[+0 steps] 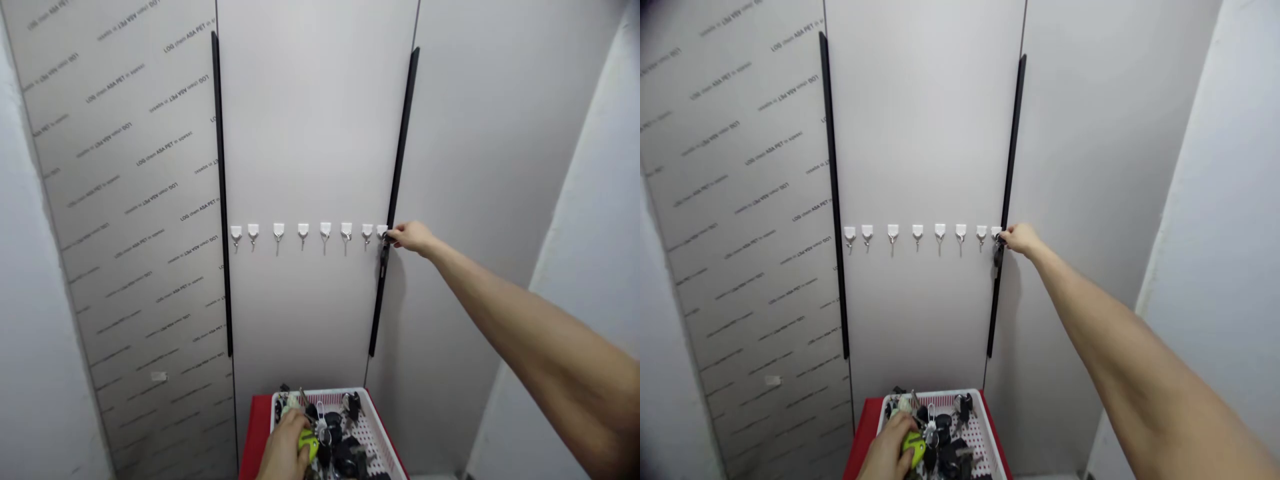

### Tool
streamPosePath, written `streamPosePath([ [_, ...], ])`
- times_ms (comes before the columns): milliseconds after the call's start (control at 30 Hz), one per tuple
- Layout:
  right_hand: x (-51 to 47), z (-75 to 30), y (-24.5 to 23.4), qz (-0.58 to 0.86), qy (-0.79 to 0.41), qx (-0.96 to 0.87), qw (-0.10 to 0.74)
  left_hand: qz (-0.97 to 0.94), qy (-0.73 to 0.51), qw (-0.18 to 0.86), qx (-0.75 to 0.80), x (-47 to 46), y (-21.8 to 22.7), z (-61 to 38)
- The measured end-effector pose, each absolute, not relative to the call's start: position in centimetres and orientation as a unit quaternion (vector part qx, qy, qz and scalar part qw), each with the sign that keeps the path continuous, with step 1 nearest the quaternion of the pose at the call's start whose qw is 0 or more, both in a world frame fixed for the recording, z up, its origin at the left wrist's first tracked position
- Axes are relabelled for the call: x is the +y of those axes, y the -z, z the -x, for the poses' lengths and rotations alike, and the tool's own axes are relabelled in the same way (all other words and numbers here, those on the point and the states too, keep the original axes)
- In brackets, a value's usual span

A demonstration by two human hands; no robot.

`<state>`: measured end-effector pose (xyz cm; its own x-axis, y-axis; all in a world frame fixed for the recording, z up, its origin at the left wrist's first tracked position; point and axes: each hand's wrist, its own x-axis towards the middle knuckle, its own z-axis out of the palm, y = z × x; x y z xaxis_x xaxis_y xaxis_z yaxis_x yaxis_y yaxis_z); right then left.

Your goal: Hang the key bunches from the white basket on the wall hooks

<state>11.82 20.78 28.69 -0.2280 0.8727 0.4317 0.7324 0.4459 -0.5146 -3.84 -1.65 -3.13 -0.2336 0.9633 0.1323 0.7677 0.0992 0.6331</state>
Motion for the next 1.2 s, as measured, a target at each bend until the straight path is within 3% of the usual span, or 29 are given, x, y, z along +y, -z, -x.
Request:
streamPosePath([
  [100,20.0,-12.4,-28.8,0.463,-0.225,-0.732,0.446,-0.599,-0.315,0.149,0.721,-1.7,3.0,3.8],
  [167,19.1,-12.7,-27.8,0.411,-0.285,-0.736,0.456,-0.599,-0.325,0.141,0.718,-1.8,2.7,3.7],
  [267,17.4,-12.8,-23.1,0.369,-0.351,-0.775,0.375,-0.599,-0.335,0.141,0.713,-2.2,2.4,3.8],
  [433,13.6,-12.0,-9.7,0.355,-0.402,-0.815,0.22,-0.599,-0.366,0.141,0.698,-2.0,3.2,4.2],
  [567,11.5,-11.6,-3.5,0.347,-0.438,-0.813,0.167,-0.524,-0.43,0.238,0.695,-0.8,2.6,4.7],
  [733,11.0,-9.6,-5.7,0.33,-0.481,-0.784,0.213,-0.428,-0.547,0.396,0.601,1.2,-4.2,5.5],
  [933,9.4,-6.1,-11.7,0.153,-0.724,-0.632,0.23,-0.441,-0.609,0.502,0.427,2.8,-12.7,5.1],
  [1200,8.4,-5.2,-12.6,0.118,-0.768,-0.596,0.204,-0.475,-0.585,0.523,0.398,2.5,-13.1,4.6],
])
